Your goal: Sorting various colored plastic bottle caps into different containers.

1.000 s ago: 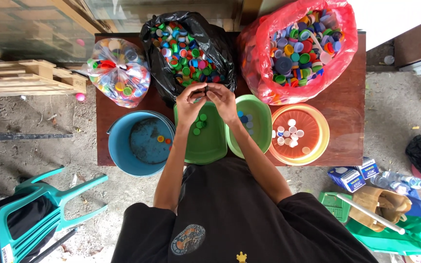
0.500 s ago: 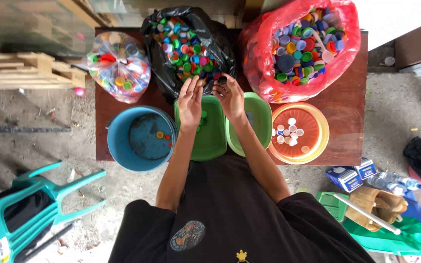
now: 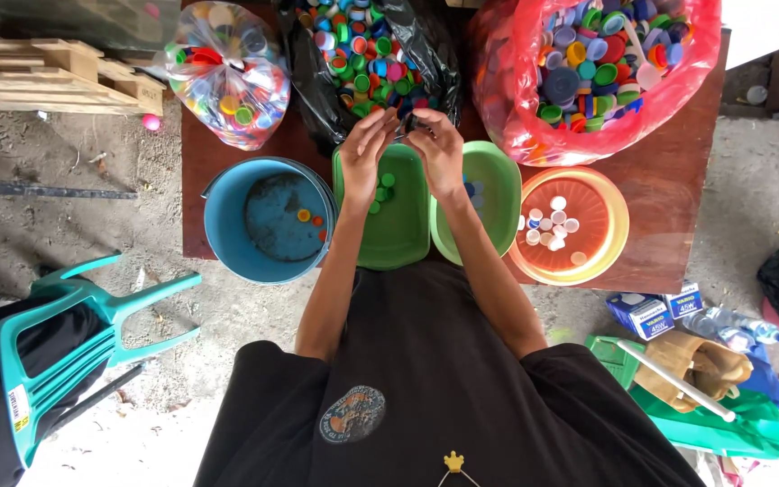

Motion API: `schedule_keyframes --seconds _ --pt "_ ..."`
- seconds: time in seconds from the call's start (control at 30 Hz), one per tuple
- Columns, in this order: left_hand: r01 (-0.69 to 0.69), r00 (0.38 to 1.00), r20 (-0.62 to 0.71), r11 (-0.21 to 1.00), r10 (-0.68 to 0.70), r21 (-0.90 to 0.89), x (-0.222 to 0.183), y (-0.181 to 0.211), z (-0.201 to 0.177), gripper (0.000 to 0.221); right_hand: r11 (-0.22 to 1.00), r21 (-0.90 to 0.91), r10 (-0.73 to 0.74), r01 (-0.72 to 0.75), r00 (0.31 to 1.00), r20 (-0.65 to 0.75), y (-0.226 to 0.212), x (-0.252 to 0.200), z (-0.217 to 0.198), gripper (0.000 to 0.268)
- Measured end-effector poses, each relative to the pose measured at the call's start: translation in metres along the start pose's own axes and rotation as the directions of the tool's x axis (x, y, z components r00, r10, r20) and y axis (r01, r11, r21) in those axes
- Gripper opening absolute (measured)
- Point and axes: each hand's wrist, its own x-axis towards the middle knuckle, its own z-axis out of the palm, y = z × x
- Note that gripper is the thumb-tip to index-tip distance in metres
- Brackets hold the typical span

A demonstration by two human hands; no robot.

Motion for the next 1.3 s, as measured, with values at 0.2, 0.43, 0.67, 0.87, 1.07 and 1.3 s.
schedule_keyframes --seconds 0.2,0.43,0.67,0.87,1.07,1.3 --pt "0.005 0.999 -0.04 0.997 -0.002 0.077 -0.006 0.001 0.002 0.041 0.993 0.088 0.087 -0.084 0.996 -0.028 -0.004 -0.004 0.002 0.035" --pt "0.147 0.974 -0.154 0.981 -0.166 -0.128 -0.011 -0.011 -0.019 0.049 0.979 0.149 0.152 -0.139 0.985 -0.082 -0.006 -0.002 0.0 0.037" --pt "0.196 0.98 -0.114 0.887 -0.163 0.418 -0.021 -0.052 -0.052 0.03 0.985 0.079 0.156 -0.152 0.987 -0.049 -0.002 -0.002 -0.004 0.034" --pt "-0.199 0.977 0.185 -0.145 -0.106 0.969 -0.047 -0.074 -0.066 0.046 0.986 -0.037 0.159 -0.16 0.987 -0.008 0.024 -0.007 -0.019 0.034" --pt "-0.127 0.963 0.084 -0.155 -0.255 0.98 -0.053 -0.102 -0.092 0.063 0.975 -0.079 0.209 -0.21 0.978 -0.016 0.026 -0.011 -0.026 0.035" --pt "-0.128 0.916 0.045 -0.183 -0.399 0.975 -0.078 -0.118 -0.103 0.057 0.967 -0.14 0.213 -0.214 0.977 -0.027 0.034 -0.013 -0.036 0.035"
